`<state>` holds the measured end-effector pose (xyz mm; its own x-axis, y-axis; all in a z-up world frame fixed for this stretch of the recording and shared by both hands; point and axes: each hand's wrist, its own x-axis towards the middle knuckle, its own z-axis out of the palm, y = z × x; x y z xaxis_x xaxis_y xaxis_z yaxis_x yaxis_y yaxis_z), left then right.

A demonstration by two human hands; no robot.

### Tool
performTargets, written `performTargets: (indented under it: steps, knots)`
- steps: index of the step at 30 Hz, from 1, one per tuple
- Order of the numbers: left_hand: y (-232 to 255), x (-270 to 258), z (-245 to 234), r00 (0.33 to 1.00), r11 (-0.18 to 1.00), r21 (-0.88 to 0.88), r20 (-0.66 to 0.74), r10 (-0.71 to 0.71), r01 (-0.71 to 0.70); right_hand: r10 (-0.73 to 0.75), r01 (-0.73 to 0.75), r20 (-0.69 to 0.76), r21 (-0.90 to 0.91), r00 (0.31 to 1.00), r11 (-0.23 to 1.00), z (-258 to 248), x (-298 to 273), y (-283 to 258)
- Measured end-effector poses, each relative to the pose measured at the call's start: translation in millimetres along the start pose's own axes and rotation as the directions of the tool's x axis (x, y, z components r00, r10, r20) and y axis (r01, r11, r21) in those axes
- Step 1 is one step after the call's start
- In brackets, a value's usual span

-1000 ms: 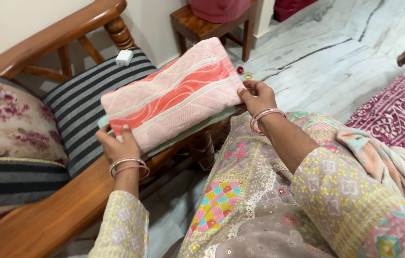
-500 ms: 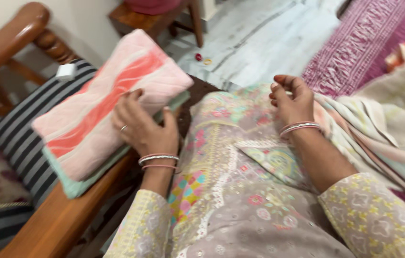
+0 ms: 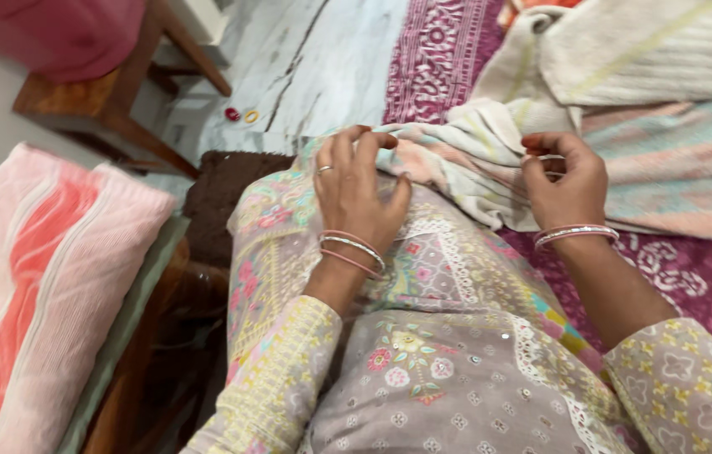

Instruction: The person folds a light green cloth and then a pink striped towel by hand while seated. Each item is smoothed, folded into a compact rectangle, and placed on the lap or adjacent surface.

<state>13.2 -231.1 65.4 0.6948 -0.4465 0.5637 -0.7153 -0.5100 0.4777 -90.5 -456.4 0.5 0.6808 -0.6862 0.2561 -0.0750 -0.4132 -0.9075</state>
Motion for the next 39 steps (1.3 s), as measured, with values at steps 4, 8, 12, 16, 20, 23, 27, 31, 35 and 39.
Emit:
performTargets:
  steps: [4,8,12,16,20,23,27,31,35,39]
  knots:
    - [22.6,-6.8,23.1,0.996,0.994,-0.088,0.059,0.073,-0.068,-0.020,0.026,0.031,-0.203,0.999,0.979,-8.7,5.1,6.1]
    - [19.1,-12.4,23.8,0.993,0.994,-0.109,0.121,-0.010,0.024,-0.149,0.210,0.175,-0.411,0.973,0.887,-13.2,5.4,15.9]
    - [5.6,-5.0,12.3,0.992,0.991,-0.110,0.109,-0.066,0.078,-0.013,0.143,0.232,-0.554,0.973,0.820,-10.0,5.8,22.5]
    - [9.1,-6.3,3.4,0.984,0.986,-0.097,0.126,-0.123,0.136,-0.058,0.132,0.151,-0.553,0.987,0.823,-7.8,6.2,16.9]
    - [18.7,-4.6,-2.1,0.991,0.975,-0.221,0.133,0.000,0.029,-0.001,0.142,0.259,-0.528,0.966,0.837,-2.9,9.4,-13.6]
    - [24.4,-4.6,-5.0,0.986,0.959,-0.276,0.132,0.098,-0.058,-0.069,0.303,0.449,-0.475,0.891,0.826,6.5,2.2,-48.7]
    - [29.0,-6.2,-11.5,0.941,0.948,-0.305,0.338,0.022,0.088,-0.327,0.569,0.560,-0.335,0.761,0.751,18.8,-13.2,-88.2]
    - [22.9,-7.6,-22.3,0.951,0.931,-0.354,0.308,0.023,0.092,-0.305,0.474,0.597,-0.145,0.742,0.869,15.0,-12.2,-109.9]
    - [6.5,-9.6,-21.6,0.966,0.991,-0.119,0.242,0.088,-0.061,-0.390,0.423,0.551,0.072,0.738,0.903,18.5,-17.3,-129.4]
    - [-22.8,-7.7,-22.7,0.990,0.995,-0.043,0.115,-0.079,0.085,0.061,0.173,0.616,-0.314,0.785,0.934,20.2,-14.5,-142.9]
